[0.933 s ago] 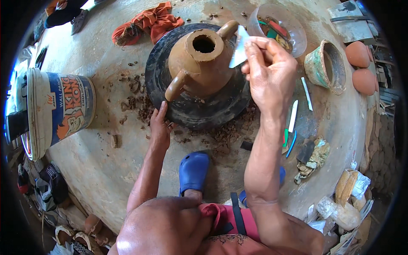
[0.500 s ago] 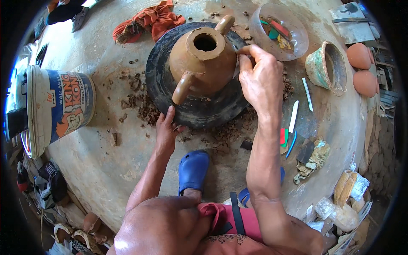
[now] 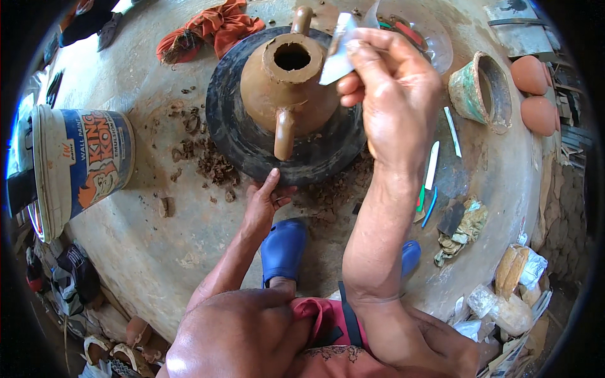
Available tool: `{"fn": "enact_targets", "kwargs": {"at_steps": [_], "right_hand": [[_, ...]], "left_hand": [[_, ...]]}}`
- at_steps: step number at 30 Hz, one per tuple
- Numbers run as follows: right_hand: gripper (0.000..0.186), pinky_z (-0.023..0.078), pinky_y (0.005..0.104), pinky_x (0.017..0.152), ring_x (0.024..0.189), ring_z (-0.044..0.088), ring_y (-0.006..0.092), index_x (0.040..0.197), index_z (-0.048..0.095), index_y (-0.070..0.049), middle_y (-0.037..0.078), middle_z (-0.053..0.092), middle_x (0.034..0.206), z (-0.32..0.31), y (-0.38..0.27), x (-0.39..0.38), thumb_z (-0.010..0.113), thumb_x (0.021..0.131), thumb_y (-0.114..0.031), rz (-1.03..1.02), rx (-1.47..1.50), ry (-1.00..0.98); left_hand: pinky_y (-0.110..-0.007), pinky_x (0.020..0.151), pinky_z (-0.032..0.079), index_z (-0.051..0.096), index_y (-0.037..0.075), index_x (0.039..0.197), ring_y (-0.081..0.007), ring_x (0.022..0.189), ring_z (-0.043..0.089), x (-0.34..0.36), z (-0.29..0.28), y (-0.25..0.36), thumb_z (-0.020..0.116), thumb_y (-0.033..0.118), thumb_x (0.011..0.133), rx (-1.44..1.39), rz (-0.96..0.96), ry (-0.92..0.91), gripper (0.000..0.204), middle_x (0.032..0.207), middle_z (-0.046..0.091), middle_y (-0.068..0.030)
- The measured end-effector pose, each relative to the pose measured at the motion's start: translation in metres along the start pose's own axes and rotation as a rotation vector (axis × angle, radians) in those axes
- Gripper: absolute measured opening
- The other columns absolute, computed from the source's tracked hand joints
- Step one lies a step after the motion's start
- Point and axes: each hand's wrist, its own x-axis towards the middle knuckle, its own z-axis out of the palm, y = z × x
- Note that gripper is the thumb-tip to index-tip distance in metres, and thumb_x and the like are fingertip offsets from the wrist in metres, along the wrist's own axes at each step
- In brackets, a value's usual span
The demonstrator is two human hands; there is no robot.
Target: The person shapes and smooths a clay pot on a manual pottery wheel using various tools including a metal scraper, a blue plastic tool, and a sponge.
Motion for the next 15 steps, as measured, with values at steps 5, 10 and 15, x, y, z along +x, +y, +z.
{"fn": "enact_targets", "kwargs": {"at_steps": [5, 10, 15], "right_hand": [[0.012, 0.048, 0.0257, 0.049, 0.057, 0.065, 0.0062, 0.102, 0.075, 0.001, 0.006, 0.071, 0.069, -0.034, 0.022, 0.008, 0.067, 0.103, -0.008, 0.086, -0.347, 0.075], [0.018, 0.059, 0.0507, 0.082, 0.085, 0.076, 0.0430, 0.099, 0.077, 0.000, 0.026, 0.075, 0.086, -0.028, 0.020, 0.008, 0.062, 0.094, -0.010, -0.086, -0.838, -0.134], [0.017, 0.059, 0.0494, 0.080, 0.083, 0.076, 0.0432, 0.095, 0.075, 0.003, 0.028, 0.073, 0.084, 0.000, 0.006, 0.000, 0.062, 0.093, -0.007, -0.126, -0.724, -0.114]], "left_hand": [[-0.041, 0.088, 0.056, 0.051, 0.014, 0.143, -0.0230, 0.110, 0.071, 0.000, 0.000, 0.001, 0.061, 0.055, 0.106, -0.012, -0.011, -0.024, 0.056, 0.128, 0.070, -0.0072], [-0.042, 0.086, 0.056, 0.047, 0.013, 0.147, -0.0252, 0.110, 0.069, 0.017, -0.024, 0.028, 0.066, 0.052, 0.105, -0.108, 0.156, 0.148, 0.061, 0.131, 0.065, -0.0080], [-0.038, 0.087, 0.054, 0.053, 0.015, 0.142, -0.0188, 0.106, 0.066, 0.017, -0.027, 0.032, 0.067, 0.053, 0.104, -0.032, 0.147, 0.222, 0.056, 0.128, 0.065, -0.0022]]}}
